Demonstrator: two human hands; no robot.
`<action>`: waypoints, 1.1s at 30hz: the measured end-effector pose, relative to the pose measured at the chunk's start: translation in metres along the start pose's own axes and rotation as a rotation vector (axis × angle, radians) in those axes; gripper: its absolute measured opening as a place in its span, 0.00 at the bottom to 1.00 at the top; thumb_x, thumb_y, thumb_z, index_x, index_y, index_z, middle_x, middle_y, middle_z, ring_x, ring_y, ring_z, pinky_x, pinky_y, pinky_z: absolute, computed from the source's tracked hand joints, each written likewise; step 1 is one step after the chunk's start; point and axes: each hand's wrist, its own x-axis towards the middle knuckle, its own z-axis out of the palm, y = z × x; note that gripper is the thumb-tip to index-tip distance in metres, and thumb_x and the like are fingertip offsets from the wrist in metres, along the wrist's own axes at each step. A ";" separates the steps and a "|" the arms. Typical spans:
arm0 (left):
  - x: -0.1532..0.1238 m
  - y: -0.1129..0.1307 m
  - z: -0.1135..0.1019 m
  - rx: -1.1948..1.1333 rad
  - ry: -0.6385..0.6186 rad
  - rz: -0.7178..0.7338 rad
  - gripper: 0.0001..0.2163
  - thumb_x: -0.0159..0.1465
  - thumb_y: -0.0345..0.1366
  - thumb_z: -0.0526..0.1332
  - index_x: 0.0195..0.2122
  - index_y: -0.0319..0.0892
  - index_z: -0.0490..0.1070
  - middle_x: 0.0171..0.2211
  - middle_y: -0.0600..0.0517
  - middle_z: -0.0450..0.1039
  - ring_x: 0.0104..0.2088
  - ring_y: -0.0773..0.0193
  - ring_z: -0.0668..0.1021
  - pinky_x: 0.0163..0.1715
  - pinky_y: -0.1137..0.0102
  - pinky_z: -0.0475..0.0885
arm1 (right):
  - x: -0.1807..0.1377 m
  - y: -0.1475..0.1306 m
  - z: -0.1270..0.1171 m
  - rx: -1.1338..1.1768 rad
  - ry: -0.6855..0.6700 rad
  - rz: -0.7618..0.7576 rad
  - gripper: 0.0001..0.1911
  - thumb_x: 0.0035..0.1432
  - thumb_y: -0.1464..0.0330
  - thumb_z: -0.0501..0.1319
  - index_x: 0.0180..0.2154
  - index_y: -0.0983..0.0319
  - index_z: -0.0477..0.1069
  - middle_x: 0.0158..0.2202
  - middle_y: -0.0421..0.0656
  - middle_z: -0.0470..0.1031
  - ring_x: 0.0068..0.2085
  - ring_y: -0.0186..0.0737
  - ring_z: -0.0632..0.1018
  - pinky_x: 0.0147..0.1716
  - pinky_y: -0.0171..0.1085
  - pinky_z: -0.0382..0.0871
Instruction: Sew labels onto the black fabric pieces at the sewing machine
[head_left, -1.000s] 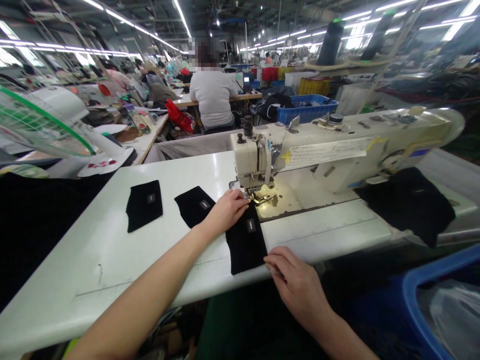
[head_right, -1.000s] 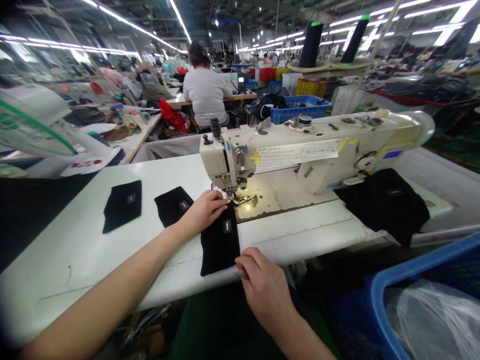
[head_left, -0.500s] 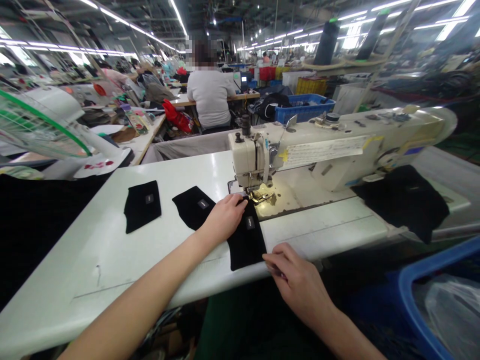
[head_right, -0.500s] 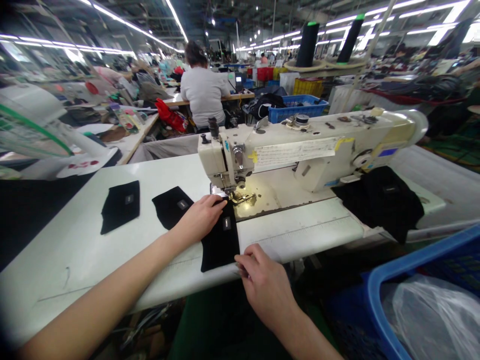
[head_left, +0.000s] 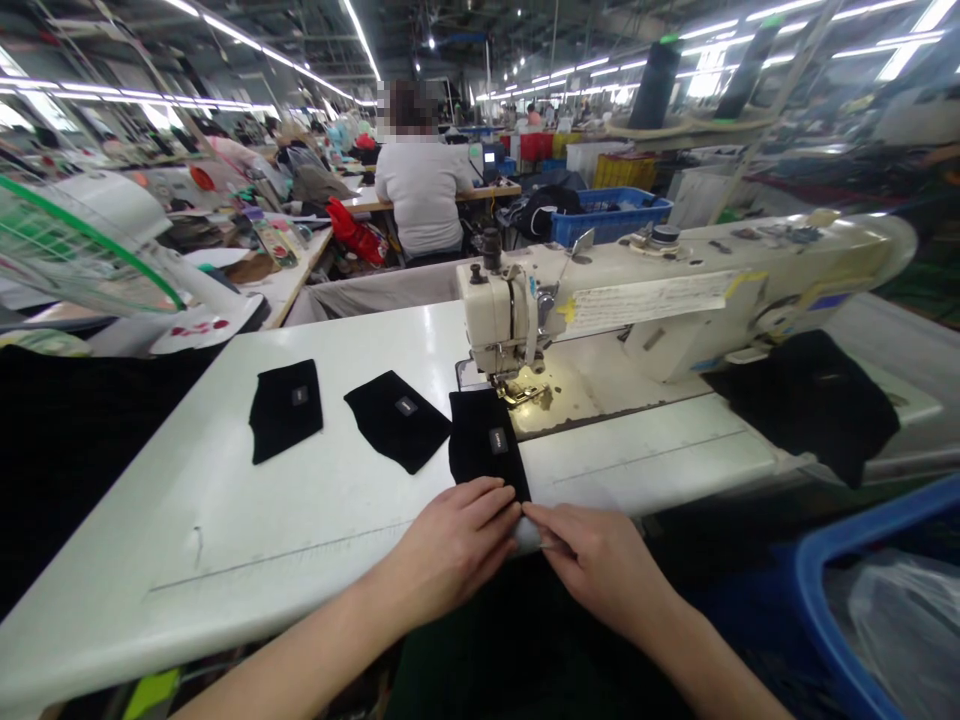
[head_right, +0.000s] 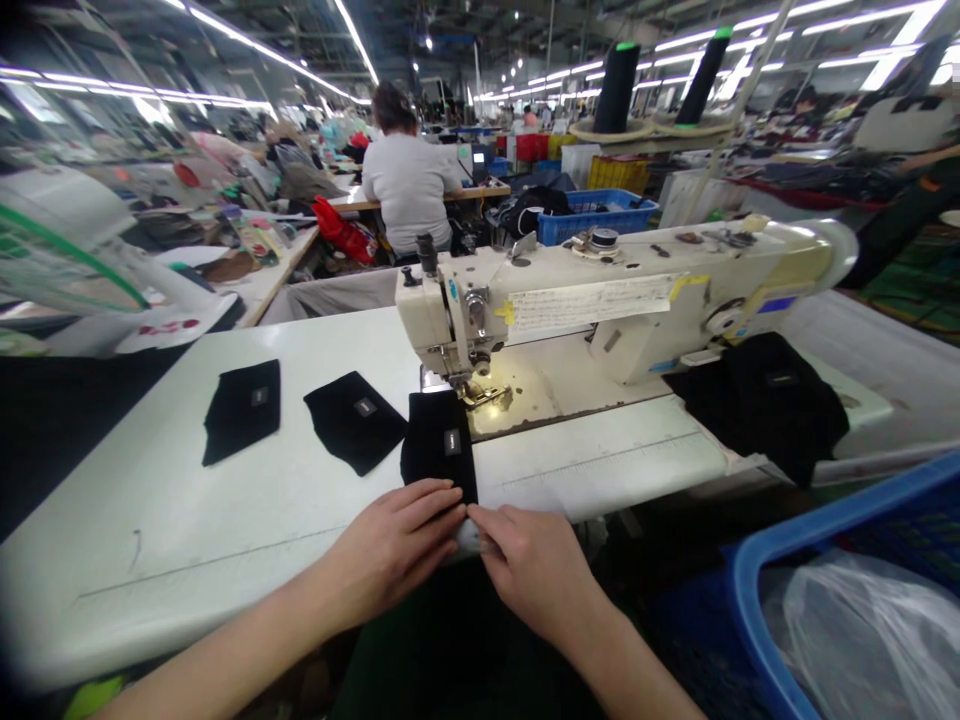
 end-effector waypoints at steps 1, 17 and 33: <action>0.002 -0.002 0.000 0.002 0.000 -0.003 0.12 0.71 0.34 0.55 0.50 0.36 0.73 0.49 0.42 0.76 0.51 0.51 0.77 0.50 0.58 0.79 | 0.002 0.000 -0.001 0.005 -0.005 0.011 0.22 0.58 0.77 0.57 0.52 0.58 0.76 0.36 0.42 0.82 0.34 0.42 0.82 0.33 0.37 0.71; 0.022 -0.044 0.000 0.014 -0.022 -0.047 0.13 0.71 0.38 0.55 0.50 0.38 0.74 0.48 0.42 0.76 0.50 0.52 0.77 0.47 0.59 0.79 | 0.054 0.009 -0.010 -0.056 -0.055 0.103 0.20 0.62 0.73 0.57 0.53 0.57 0.77 0.49 0.43 0.82 0.45 0.43 0.82 0.45 0.38 0.73; 0.043 -0.091 0.003 0.002 0.003 -0.065 0.14 0.72 0.39 0.55 0.47 0.38 0.78 0.46 0.42 0.76 0.47 0.55 0.78 0.46 0.60 0.78 | 0.100 0.017 -0.011 -0.201 -0.050 0.150 0.18 0.67 0.67 0.54 0.55 0.54 0.75 0.44 0.44 0.83 0.42 0.45 0.82 0.40 0.37 0.70</action>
